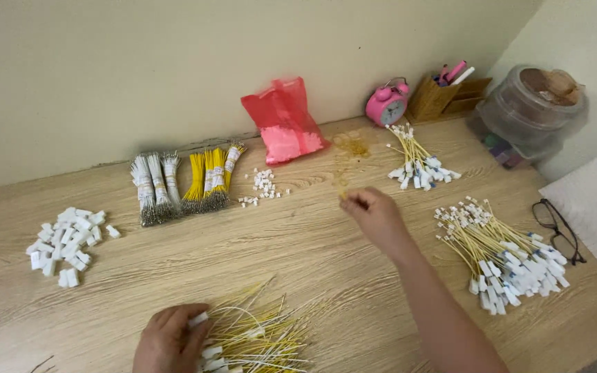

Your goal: Manually attach plastic connector housings onto the ends of electrical wires.

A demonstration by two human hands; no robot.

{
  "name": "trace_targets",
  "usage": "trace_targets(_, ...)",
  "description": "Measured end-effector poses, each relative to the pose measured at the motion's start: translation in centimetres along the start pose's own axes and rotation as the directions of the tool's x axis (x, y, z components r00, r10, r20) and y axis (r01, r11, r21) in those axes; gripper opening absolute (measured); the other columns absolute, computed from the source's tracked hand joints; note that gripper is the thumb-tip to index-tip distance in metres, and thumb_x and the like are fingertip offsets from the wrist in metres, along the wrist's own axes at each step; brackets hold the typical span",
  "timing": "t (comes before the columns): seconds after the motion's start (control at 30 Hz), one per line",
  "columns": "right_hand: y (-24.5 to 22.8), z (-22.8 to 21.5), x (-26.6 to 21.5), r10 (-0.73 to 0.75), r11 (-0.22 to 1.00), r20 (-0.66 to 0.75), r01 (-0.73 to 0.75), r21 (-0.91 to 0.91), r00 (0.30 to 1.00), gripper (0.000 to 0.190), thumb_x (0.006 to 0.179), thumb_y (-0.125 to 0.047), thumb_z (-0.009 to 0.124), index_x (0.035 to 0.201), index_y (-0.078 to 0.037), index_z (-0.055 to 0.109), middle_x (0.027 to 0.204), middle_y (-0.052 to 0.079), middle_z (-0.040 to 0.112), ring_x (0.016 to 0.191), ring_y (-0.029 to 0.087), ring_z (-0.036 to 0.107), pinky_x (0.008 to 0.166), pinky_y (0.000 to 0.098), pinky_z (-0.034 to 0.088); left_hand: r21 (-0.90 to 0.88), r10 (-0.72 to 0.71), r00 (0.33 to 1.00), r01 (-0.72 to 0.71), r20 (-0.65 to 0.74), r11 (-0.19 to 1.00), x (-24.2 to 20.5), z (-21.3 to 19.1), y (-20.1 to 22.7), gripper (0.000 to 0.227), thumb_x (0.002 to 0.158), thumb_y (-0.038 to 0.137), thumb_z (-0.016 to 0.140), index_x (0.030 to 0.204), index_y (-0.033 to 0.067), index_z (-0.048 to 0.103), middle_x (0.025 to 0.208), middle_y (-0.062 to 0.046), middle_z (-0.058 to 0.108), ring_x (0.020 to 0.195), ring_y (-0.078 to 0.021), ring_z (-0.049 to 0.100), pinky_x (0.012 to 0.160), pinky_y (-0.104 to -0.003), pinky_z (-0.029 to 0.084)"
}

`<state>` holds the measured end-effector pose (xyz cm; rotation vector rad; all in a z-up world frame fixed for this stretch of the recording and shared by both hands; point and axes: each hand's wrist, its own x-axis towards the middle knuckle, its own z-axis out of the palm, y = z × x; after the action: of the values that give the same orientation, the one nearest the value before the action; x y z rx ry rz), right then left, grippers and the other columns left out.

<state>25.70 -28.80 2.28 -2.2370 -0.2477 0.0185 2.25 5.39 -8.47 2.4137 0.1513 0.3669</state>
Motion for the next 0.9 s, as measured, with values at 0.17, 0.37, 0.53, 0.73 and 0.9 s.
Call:
trace_targets(0.17, 2.5, -0.7, 6.4, -0.026, 0.999, -0.013, 0.026, -0.039, 1.000, 0.022, 0.092, -0.023, 0.074, 0.100, -0.003, 0.072, 0.077, 0.005, 0.070, 0.067, 0.014, 0.064, 0.062, 0.0309, 0.053, -0.031, -0.173, 0.984, 0.175, 0.043, 0.984, -0.9, 0.2, -1.4, 0.024, 0.078, 0.024, 0.083, 0.099, 0.0128, 0.079, 0.088, -0.008, 0.077, 0.085, -0.0228, 0.072, 0.073, -0.035, 0.061)
trace_targets(0.37, 6.8, 2.4, 14.4, 0.177, 0.958, 0.098, -0.195, 0.210, 0.979, 0.020, 0.099, -0.021, 0.065, 0.096, -0.001, 0.067, 0.076, 0.007, 0.067, 0.062, 0.016, 0.065, 0.055, 0.0340, 0.053, -0.051, -0.402, 0.911, 0.407, 0.092, 0.912, -1.1, -0.8, 0.0, 0.024, 0.082, 0.022, 0.082, 0.106, 0.0187, 0.080, 0.093, -0.008, 0.072, 0.080, -0.0211, 0.071, 0.070, -0.034, 0.061)
trace_targets(0.53, 10.8, 6.8, 19.0, 0.322, 0.751, 0.334, -0.454, 0.479, 0.886, 0.017, 0.101, -0.015, 0.057, 0.091, -0.002, 0.063, 0.076, 0.010, 0.068, 0.063, 0.021, 0.068, 0.052, 0.0364, 0.056, -0.082, -0.445, 0.890, 0.453, 0.094, 0.888, -1.5, -0.6, -0.9, 0.029, 0.083, 0.025, 0.082, 0.111, 0.0214, 0.080, 0.096, -0.005, 0.075, 0.081, -0.0196, 0.070, 0.070, -0.033, 0.062)
trace_targets(0.73, 12.3, 5.7, 20.5, 0.283, 0.895, 0.052, -0.283, 0.344, 0.958, 0.025, 0.103, -0.013, 0.056, 0.087, 0.005, 0.064, 0.074, 0.017, 0.067, 0.059, 0.025, 0.064, 0.050, 0.0402, 0.052, -0.075, -0.331, 0.940, 0.338, 0.085, 0.938, -1.5, 0.1, -2.1, 0.026, 0.080, 0.023, 0.079, 0.105, 0.0172, 0.080, 0.094, -0.007, 0.075, 0.087, -0.0190, 0.076, 0.076, -0.033, 0.061)
trace_targets(0.9, 8.4, 2.1, 19.5, 0.244, 0.961, -0.126, -0.223, 0.165, 0.962, 0.012, 0.095, -0.013, 0.062, 0.092, -0.003, 0.068, 0.072, 0.003, 0.068, 0.060, 0.015, 0.066, 0.052, 0.0365, 0.055, -0.024, -0.412, 0.906, 0.416, 0.095, 0.909, -1.3, -0.1, -1.4, 0.029, 0.082, 0.028, 0.083, 0.109, 0.0178, 0.079, 0.094, -0.007, 0.075, 0.087, -0.0197, 0.072, 0.077, -0.033, 0.062)
